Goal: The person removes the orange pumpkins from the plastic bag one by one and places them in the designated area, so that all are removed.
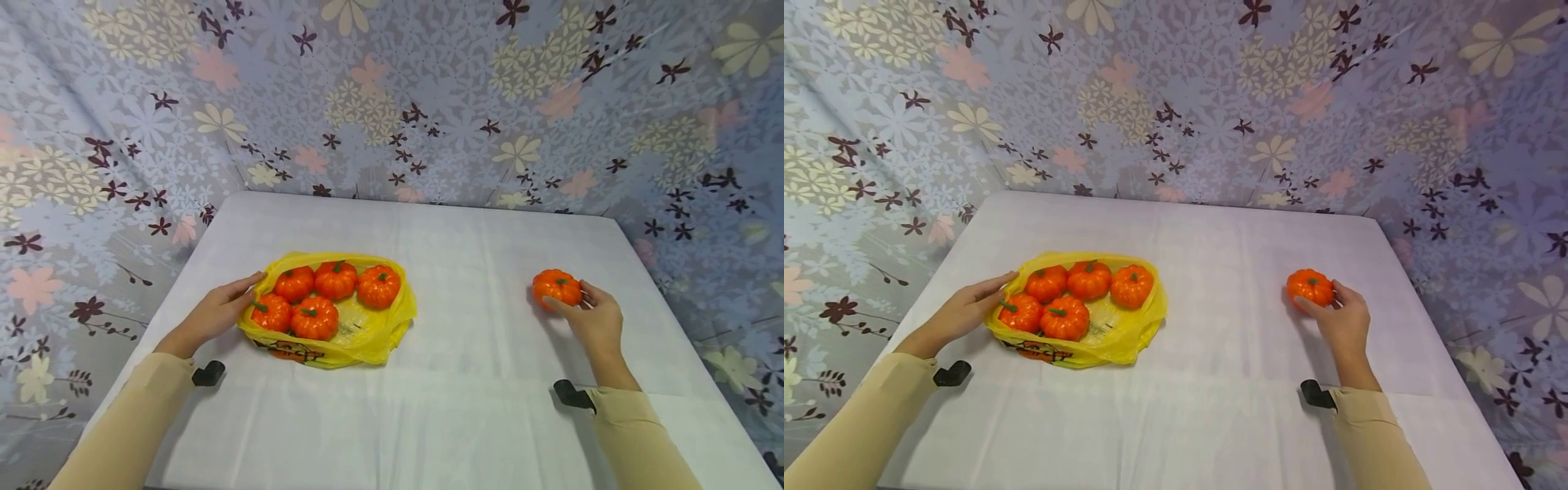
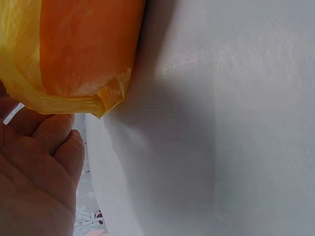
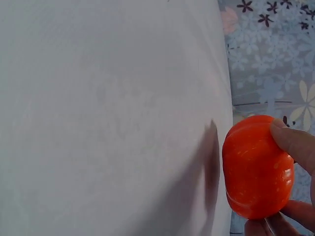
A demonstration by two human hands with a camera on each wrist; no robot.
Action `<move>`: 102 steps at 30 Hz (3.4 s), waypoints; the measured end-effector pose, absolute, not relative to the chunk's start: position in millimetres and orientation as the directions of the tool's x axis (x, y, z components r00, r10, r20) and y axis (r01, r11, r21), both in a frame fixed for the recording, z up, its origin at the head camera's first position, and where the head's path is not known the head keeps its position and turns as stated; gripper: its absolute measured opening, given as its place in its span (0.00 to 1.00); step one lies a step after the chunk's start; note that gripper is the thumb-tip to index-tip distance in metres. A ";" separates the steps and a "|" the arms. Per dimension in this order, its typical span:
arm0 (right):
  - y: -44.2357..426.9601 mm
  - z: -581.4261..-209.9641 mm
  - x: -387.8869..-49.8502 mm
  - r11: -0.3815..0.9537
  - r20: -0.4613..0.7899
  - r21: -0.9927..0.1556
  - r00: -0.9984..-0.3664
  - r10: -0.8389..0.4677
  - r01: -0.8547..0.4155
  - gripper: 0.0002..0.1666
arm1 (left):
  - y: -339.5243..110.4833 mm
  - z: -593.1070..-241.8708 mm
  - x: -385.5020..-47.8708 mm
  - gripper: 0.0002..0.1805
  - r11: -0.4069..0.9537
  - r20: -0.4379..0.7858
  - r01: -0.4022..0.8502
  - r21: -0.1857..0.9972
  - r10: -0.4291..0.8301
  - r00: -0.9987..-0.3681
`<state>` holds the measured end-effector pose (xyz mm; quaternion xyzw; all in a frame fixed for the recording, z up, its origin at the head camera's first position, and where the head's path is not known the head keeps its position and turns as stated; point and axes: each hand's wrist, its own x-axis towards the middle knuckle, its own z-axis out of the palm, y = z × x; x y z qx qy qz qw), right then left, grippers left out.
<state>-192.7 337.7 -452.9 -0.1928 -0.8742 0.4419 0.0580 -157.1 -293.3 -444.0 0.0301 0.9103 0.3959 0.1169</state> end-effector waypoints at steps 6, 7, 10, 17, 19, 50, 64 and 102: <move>340.9 -458.6 -192.5 0.552 -0.089 -0.776 -0.920 0.382 0.304 0.54 | -294.5 -445.2 -156.6 0.29 0.685 -0.189 -0.036 0.728 0.150 -0.971; 341.2 -459.3 -192.2 0.551 -0.092 -0.775 -0.919 0.385 0.308 0.54 | -294.2 -445.0 -156.9 0.29 0.683 -0.187 -0.034 0.730 0.152 -0.971; 342.7 -461.2 -192.0 0.555 -0.099 -0.769 -0.918 0.385 0.316 0.55 | -293.1 -443.4 -157.8 0.30 0.680 -0.186 -0.033 0.733 0.154 -0.970; 342.8 -459.3 -191.0 0.576 -0.098 -0.755 -0.922 0.375 0.315 0.55 | -291.5 -442.6 -158.7 0.30 0.675 -0.201 -0.054 0.735 0.141 -0.969; 342.3 -457.4 -190.0 0.586 -0.088 -0.750 -0.924 0.373 0.308 0.55 | -291.6 -443.6 -158.4 0.30 0.673 -0.204 -0.059 0.737 0.138 -0.969; 274.9 -418.0 -195.7 0.686 0.276 -0.716 -0.955 0.105 -0.131 0.52 | -292.5 -446.1 -158.5 0.30 0.676 -0.204 -0.056 0.735 0.141 -0.969; 217.2 -436.8 -202.1 0.582 0.209 -0.792 -0.977 -0.027 -0.186 0.53 | -292.5 -444.0 -162.3 0.30 0.684 -0.200 -0.037 0.728 0.161 -0.967; 101.3 -447.9 -209.6 0.254 0.251 -0.910 -0.923 -0.291 -0.327 0.42 | -290.4 -442.4 -159.7 0.30 0.696 -0.201 -0.050 0.717 0.138 -0.970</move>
